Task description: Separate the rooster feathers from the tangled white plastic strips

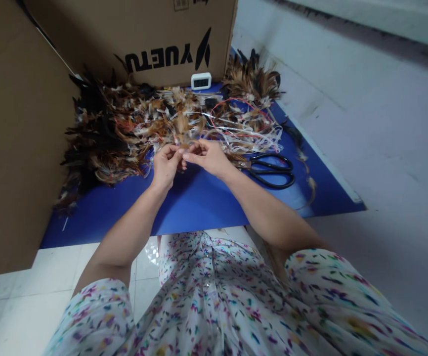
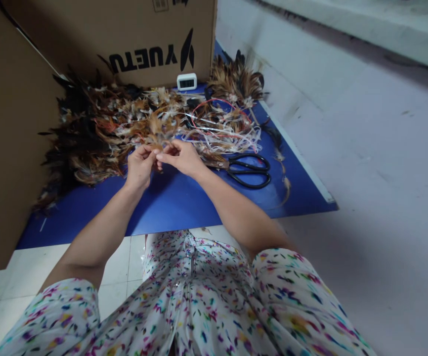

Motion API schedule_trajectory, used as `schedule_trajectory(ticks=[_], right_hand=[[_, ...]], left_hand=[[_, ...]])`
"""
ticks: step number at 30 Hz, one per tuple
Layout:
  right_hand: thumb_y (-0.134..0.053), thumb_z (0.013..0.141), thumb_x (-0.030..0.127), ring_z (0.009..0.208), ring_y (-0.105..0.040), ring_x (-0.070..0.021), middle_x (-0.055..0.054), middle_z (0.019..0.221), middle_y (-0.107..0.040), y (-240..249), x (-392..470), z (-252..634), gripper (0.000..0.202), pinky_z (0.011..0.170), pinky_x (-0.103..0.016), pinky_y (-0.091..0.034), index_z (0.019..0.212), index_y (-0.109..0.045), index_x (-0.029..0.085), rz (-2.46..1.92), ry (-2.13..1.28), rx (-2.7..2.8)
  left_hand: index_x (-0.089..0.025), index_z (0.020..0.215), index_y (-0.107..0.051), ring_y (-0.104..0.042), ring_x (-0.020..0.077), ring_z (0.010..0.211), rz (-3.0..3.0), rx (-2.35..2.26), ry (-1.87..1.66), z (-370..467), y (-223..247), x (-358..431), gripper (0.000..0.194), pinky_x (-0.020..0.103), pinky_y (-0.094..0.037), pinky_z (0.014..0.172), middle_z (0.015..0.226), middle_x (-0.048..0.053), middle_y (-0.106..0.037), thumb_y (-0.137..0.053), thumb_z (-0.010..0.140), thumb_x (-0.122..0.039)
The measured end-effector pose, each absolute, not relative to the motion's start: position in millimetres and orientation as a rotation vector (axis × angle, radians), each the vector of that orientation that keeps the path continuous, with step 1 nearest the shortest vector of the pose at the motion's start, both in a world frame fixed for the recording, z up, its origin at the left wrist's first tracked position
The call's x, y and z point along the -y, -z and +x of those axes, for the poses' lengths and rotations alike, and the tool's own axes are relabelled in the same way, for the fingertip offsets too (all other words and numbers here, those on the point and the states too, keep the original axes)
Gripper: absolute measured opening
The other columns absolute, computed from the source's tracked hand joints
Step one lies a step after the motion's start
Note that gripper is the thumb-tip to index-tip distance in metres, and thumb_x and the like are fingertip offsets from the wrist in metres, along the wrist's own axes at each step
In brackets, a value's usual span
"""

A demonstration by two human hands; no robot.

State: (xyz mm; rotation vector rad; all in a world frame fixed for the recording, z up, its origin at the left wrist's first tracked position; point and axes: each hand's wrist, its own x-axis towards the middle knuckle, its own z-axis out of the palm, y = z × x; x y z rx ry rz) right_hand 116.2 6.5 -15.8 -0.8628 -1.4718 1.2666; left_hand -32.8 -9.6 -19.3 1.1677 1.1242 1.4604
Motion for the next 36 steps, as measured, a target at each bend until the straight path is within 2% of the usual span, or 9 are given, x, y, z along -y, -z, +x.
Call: schedule_trajectory(ticks=[3, 8, 12, 17, 29, 36], right_hand=[[-0.076, 0.075, 0.043, 0.063, -0.054, -0.0099, 0.003, 0.067, -0.062, 19, -7, 114, 0.030, 0.065, -0.025, -0.045, 0.074, -0.059, 0.019, -0.907, -1.172, 1.542], [-0.064, 0.083, 0.028, 0.065, -0.053, -0.0107, 0.001, 0.072, -0.064, 18, -8, 118, 0.013, 0.068, -0.027, -0.042, 0.076, -0.062, 0.018, -0.923, -0.993, 1.666], [-0.062, 0.085, 0.025, 0.065, -0.050, -0.0120, 0.002, 0.070, -0.062, 7, -2, 122, 0.011, 0.068, -0.027, -0.040, 0.076, -0.062, 0.019, -0.986, -0.766, 1.678], [-0.062, 0.087, 0.022, 0.082, -0.059, -0.0162, -0.001, 0.084, -0.069, 1, 3, 122, 0.009, 0.080, -0.030, -0.044, 0.079, -0.063, 0.021, -0.976, -0.620, 1.694], [-0.062, 0.091, 0.026, 0.086, -0.061, -0.0178, -0.003, 0.089, -0.070, 9, -2, 123, 0.012, 0.083, -0.031, -0.046, 0.080, -0.063, 0.021, -0.967, -0.525, 1.736], [-0.061, 0.091, 0.024, 0.086, -0.060, -0.0177, -0.003, 0.090, -0.069, 9, -2, 123, 0.011, 0.083, -0.031, -0.045, 0.081, -0.063, 0.021, -0.995, -0.524, 1.743]], left_hand=[[-0.020, 0.073, -0.061, -0.051, 0.0082, 0.039, 1.229, -1.172, -1.450, -31, 20, 11, 0.032, 0.020, -0.045, 0.041, 0.050, -0.006, -0.058, -0.083, 0.074, -0.043], [-0.020, 0.072, -0.061, -0.053, 0.0089, 0.039, 1.194, -1.167, -1.430, -31, 18, 12, 0.037, 0.022, -0.047, 0.041, 0.056, -0.004, -0.064, -0.086, 0.069, -0.047], [-0.018, 0.072, -0.062, -0.055, 0.0087, 0.041, 1.141, -1.192, -1.420, -31, 17, 11, 0.036, 0.021, -0.049, 0.042, 0.060, -0.002, -0.067, -0.087, 0.068, -0.044], [-0.017, 0.074, -0.063, -0.057, 0.0089, 0.041, 1.237, -1.219, -1.374, -30, 16, 14, 0.036, 0.021, -0.051, 0.043, 0.060, -0.001, -0.066, -0.085, 0.072, -0.046], [-0.019, 0.073, -0.065, -0.059, 0.0098, 0.042, 1.349, -1.211, -1.385, -30, 19, 15, 0.040, 0.021, -0.051, 0.043, 0.059, -0.003, -0.067, -0.084, 0.070, -0.054], [-0.018, 0.074, -0.065, -0.059, 0.0093, 0.042, 1.361, -1.213, -1.386, -30, 18, 16, 0.036, 0.020, -0.051, 0.044, 0.058, -0.003, -0.066, -0.083, 0.073, -0.050]])
